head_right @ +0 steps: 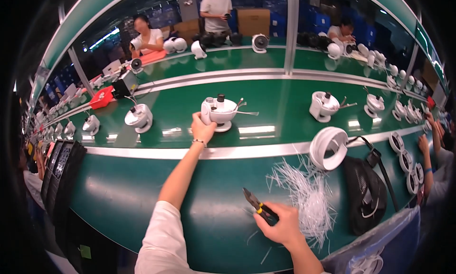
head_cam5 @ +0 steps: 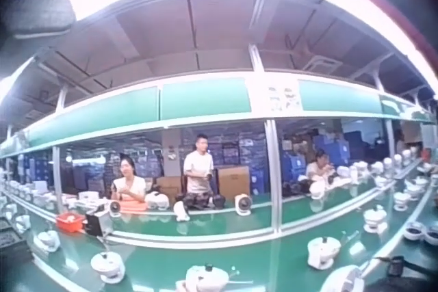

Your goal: Trimming wires and assembling white lighting fixtures on a factory production line.

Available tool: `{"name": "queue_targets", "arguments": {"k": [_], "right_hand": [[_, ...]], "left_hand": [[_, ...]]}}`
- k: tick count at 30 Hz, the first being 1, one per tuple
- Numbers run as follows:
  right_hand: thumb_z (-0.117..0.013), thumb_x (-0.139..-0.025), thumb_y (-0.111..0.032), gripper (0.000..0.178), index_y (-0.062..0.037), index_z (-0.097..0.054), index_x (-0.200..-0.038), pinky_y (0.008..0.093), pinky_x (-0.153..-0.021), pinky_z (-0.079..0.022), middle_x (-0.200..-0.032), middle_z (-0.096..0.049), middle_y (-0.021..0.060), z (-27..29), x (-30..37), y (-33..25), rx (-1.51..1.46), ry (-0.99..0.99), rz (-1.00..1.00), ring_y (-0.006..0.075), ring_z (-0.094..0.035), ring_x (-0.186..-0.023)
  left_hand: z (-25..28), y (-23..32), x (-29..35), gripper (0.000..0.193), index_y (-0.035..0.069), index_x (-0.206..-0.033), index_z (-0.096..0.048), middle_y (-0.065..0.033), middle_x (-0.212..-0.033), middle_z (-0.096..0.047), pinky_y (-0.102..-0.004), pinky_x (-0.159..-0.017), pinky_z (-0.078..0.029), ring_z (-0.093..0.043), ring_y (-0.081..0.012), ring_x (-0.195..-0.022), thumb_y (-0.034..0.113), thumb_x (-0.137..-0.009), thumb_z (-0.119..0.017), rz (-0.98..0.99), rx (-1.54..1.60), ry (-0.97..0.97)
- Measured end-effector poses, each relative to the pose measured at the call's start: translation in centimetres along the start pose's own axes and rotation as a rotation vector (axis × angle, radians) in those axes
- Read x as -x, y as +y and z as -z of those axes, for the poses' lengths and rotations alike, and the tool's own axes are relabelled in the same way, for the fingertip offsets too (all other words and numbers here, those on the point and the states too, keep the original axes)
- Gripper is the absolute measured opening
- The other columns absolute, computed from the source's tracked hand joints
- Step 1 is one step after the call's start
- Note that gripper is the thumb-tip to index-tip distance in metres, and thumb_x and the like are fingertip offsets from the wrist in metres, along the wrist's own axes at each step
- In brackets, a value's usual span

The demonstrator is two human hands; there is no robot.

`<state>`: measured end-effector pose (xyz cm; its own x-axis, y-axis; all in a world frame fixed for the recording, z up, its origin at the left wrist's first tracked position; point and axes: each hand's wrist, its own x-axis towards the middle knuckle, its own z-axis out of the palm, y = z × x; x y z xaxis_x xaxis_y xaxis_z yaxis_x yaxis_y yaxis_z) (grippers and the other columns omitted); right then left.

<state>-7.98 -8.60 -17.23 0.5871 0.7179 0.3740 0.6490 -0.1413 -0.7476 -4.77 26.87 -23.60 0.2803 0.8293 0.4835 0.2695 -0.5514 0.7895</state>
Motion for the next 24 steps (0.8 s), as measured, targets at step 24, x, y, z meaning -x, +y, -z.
{"name": "queue_targets", "arguments": {"k": [24], "right_hand": [[-0.068, -0.058, -0.012, 0.027, 0.0011, -0.059, -0.080, 0.0247, -0.052, -0.044, -0.064, -0.059, 0.0106, -1.9, -0.2, 2.1, -0.078, -0.081, -0.074, 0.0188, -0.058, -0.055]], "left_hand": [[14.9, -12.1, -8.8, 0.085, 0.004, -0.128, -0.017, -0.0188, -0.122, -0.030, -0.0414, -0.090, -0.037, -0.039, -0.0314, -0.109, 0.051, -0.070, -0.058, 0.705, 1.129, 0.254]]}}
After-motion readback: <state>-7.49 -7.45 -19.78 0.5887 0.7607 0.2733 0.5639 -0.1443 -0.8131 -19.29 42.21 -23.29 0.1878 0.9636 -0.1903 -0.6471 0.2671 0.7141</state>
